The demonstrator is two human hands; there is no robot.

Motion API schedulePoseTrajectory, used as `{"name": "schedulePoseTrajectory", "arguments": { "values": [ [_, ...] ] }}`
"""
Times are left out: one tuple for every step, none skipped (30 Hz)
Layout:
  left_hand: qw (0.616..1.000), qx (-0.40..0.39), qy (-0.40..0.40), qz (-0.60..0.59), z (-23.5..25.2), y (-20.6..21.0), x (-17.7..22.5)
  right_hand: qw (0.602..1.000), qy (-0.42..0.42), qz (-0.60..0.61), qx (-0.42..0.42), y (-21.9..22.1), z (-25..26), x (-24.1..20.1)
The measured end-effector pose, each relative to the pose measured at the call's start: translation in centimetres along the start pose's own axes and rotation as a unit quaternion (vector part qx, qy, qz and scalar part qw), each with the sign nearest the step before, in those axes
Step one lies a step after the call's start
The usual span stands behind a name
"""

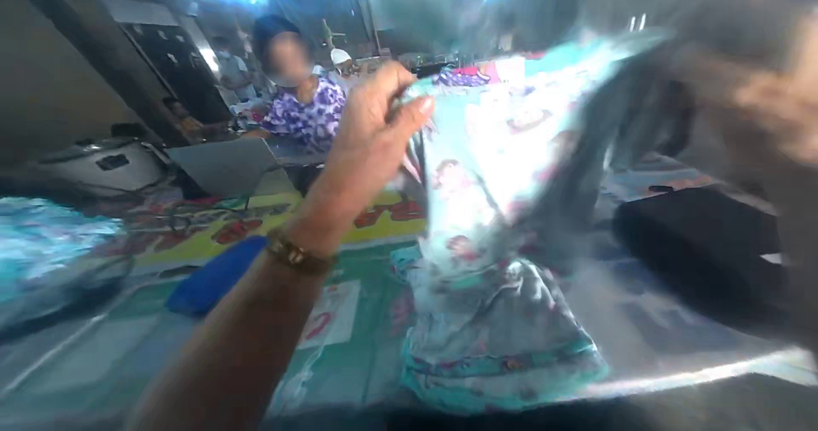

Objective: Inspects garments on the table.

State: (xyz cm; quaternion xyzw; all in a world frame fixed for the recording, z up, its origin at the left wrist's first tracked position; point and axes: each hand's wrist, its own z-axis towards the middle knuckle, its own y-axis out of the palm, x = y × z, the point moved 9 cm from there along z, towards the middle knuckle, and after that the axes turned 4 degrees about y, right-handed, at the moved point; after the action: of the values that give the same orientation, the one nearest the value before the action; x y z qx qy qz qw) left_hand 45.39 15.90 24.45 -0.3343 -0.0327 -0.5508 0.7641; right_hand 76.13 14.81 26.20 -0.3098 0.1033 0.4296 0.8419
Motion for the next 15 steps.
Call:
{"name": "schedulePoseTrajectory", "arguments": {
  "values": [
    [0.997, -0.006, -0.025, -0.068, -1.2, 1.1, 0.0, 0.999, -0.003, 0.03, 0.013, -0.8, -1.1, 0.6],
    [0.991, -0.015, -0.052, -0.125, -2.7, 2.5, 0.0, 0.999, -0.007, 0.043, 0.026, -1.4, -2.2, 1.3],
    [0.981, -0.03, -0.083, -0.175, -4.2, 4.3, -0.2, 0.998, -0.009, 0.046, 0.033, -2.0, -3.5, 2.4],
    [0.966, -0.049, -0.119, -0.222, -5.5, 6.3, -1.0, 0.999, -0.008, 0.032, 0.043, -2.1, -4.2, 3.0],
    [0.947, -0.07, -0.164, -0.266, -6.7, 8.4, -2.3, 0.998, 0.003, 0.022, 0.053, -1.8, -4.7, 3.3],
    [0.922, -0.091, -0.222, -0.302, -8.0, 10.5, -4.1, 0.999, 0.022, 0.003, 0.042, -0.7, -4.8, 3.0],
    [0.897, -0.109, -0.286, -0.319, -9.3, 12.4, -6.1, 0.999, 0.04, -0.015, 0.019, 0.7, -4.7, 2.6],
    [0.876, -0.131, -0.343, -0.314, -10.6, 14.0, -8.3, 0.998, 0.054, -0.026, -0.018, 2.5, -4.6, 2.9],
    [0.859, -0.155, -0.388, -0.295, -11.8, 15.3, -10.6, 0.995, 0.071, -0.022, -0.061, 4.5, -4.6, 3.9],
    [0.848, -0.178, -0.417, -0.275, -12.8, 16.2, -13.1, 0.989, 0.092, -0.007, -0.112, 6.9, -4.8, 5.5],
    [0.842, -0.196, -0.434, -0.254, -13.7, 16.8, -15.4, 0.977, 0.12, 0.021, -0.173, 9.7, -5.5, 7.5],
    [0.841, -0.206, -0.443, -0.233, -14.4, 17.0, -17.5, 0.956, 0.153, 0.053, -0.244, 12.9, -6.6, 9.4],
    [0.843, -0.209, -0.448, -0.213, -14.9, 17.0, -19.3, 0.923, 0.185, 0.08, -0.328, 16.4, -8.2, 10.9],
    [0.844, -0.204, -0.454, -0.2, -15.4, 16.9, -20.6, 0.882, 0.203, 0.098, -0.413, 19.7, -10.1, 11.7],
    [0.849, -0.196, -0.454, -0.187, -15.8, 16.7, -21.5, 0.847, 0.203, 0.1, -0.482, 22.7, -11.8, 12.0]
  ]
}}
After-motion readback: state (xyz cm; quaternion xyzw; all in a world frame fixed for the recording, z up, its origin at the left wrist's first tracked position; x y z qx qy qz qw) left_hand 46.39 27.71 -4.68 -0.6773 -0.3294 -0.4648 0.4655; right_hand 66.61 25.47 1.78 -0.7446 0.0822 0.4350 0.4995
